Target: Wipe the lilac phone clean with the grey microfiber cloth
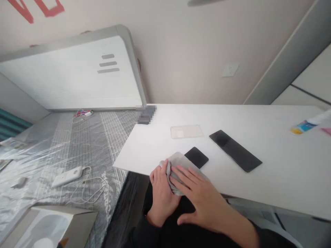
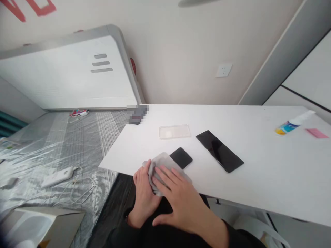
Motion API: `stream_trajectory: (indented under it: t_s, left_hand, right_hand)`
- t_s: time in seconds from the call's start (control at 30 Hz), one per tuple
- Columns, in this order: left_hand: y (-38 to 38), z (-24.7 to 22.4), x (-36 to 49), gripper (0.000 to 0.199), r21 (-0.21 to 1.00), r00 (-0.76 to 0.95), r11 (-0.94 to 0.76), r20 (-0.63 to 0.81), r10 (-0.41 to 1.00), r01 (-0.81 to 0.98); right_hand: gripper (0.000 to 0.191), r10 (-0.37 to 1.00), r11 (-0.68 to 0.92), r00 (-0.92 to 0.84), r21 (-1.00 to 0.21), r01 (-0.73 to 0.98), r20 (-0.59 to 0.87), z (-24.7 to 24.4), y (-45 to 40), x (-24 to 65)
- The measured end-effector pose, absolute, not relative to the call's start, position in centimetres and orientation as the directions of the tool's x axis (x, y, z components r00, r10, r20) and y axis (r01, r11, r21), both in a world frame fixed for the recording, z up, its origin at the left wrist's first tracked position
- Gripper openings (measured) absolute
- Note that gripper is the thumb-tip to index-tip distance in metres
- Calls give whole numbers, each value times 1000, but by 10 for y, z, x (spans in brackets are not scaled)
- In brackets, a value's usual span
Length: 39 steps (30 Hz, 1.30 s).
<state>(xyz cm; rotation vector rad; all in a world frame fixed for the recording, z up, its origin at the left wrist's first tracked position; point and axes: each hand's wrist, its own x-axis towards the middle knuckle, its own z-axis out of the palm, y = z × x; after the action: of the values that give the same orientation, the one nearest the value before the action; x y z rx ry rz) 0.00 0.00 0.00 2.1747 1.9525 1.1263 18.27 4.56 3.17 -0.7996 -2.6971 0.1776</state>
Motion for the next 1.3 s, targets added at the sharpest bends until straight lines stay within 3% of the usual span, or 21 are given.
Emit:
stream_trajectory:
  t_s: [0.13, 0.23, 0.3, 0.4, 0.5, 0.57, 0.73, 1.07, 1.2, 1.3]
  left_hand:
    - [1, 3, 0, 89, 533, -61, -204, 438, 897, 821]
    - [1, 3, 0, 86, 521, -51, -214, 448, 893, 826]
    - [1, 2, -1, 87, 521, -54, -210, 446, 893, 827]
    - [1, -1, -4, 92, 549, -64, -205, 432, 900, 810]
    - [2, -4, -6, 89, 538, -47, -229, 451, 892, 811]
    - [2, -4, -6, 89, 526, -37, -234, 453, 891, 818]
    - [2, 2, -6, 90, 550, -66, -186, 406, 911, 814]
    - [0, 0, -3, 75, 524, -67, -208, 458, 887, 826]
    - [0, 4, -2, 91, 569, -72, -193, 409, 910, 799]
    - [-1, 2, -2, 90, 558, -68, -200, 422, 904, 805]
  right_hand:
    - [89, 730, 678, -619, -202, 706, 289, 34, 50, 192]
    - [110, 624, 780, -747, -243, 577, 230, 33, 52, 196]
    - [101, 620, 778, -764, -259, 572, 177, 33, 54, 198]
    - [93, 766, 642, -608, -211, 737, 210, 33, 56, 201]
    - [103, 700, 714, -686, -182, 676, 196, 33, 49, 201]
    - [100, 656, 754, -735, -184, 630, 171, 32, 46, 203]
    - [89, 775, 620, -571, -153, 769, 271, 27, 53, 213]
    - [97, 564, 816, -804, -277, 508, 189, 45, 43, 181]
    - [84, 738, 673, -641, -172, 719, 210, 38, 63, 201]
    - [100, 726, 685, -648, -156, 711, 231, 35, 55, 193]
